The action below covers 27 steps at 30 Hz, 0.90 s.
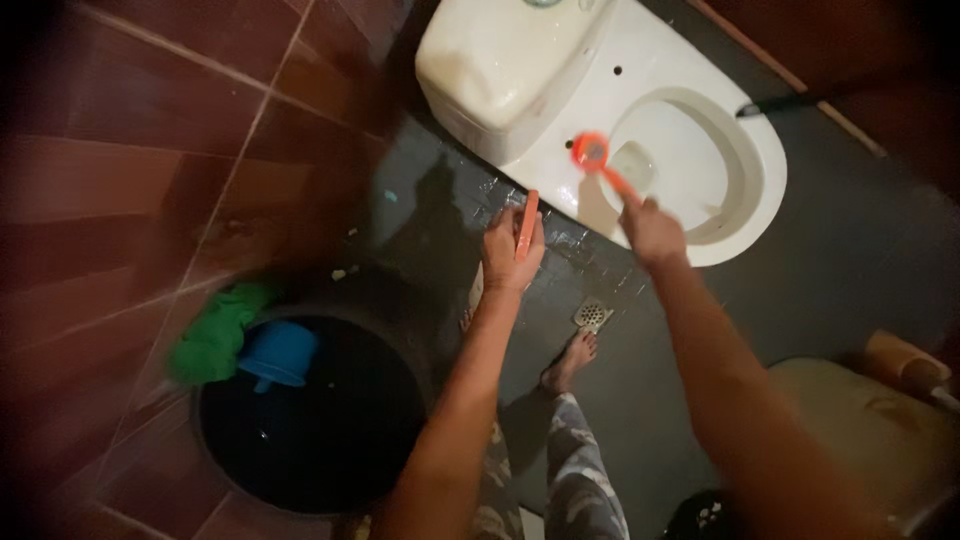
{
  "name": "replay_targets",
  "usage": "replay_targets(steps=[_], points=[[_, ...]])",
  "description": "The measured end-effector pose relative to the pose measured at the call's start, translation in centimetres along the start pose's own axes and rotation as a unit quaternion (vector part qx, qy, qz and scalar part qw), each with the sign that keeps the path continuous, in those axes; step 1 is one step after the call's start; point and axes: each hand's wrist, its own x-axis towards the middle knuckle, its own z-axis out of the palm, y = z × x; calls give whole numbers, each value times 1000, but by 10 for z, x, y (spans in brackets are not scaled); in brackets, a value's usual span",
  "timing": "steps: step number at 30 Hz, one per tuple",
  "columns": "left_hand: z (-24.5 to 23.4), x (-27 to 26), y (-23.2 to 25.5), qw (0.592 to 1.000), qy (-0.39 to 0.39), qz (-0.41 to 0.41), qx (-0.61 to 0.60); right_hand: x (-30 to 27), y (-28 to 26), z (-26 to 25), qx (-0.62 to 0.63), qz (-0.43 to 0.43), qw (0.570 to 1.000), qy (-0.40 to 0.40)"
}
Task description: The person scrubs the exterior and interior surfaces of a white toilet using an orange toilet brush. They hold a white bottle in the other hand while scrubbing the tank, base, and bowl.
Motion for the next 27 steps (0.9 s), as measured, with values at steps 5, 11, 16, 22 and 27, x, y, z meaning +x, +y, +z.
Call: replay_targets(steps=[5, 11, 16, 22, 27], points=[[2, 1, 7, 1000, -9, 2, 17, 69, 3, -14, -21, -49, 986, 155], [7, 2, 11, 1000, -15, -21, 5, 28, -27, 5, 5, -94, 992, 87], [15, -1, 9, 999, 21, 17, 21, -29, -2, 23, -20, -199, 974, 105], [24, 7, 1, 1000, -2, 6, 16, 19, 2, -26, -4, -61, 997, 45], [27, 15, 20, 997, -28, -58, 30, 88, -9, -54, -25, -64, 988, 135]])
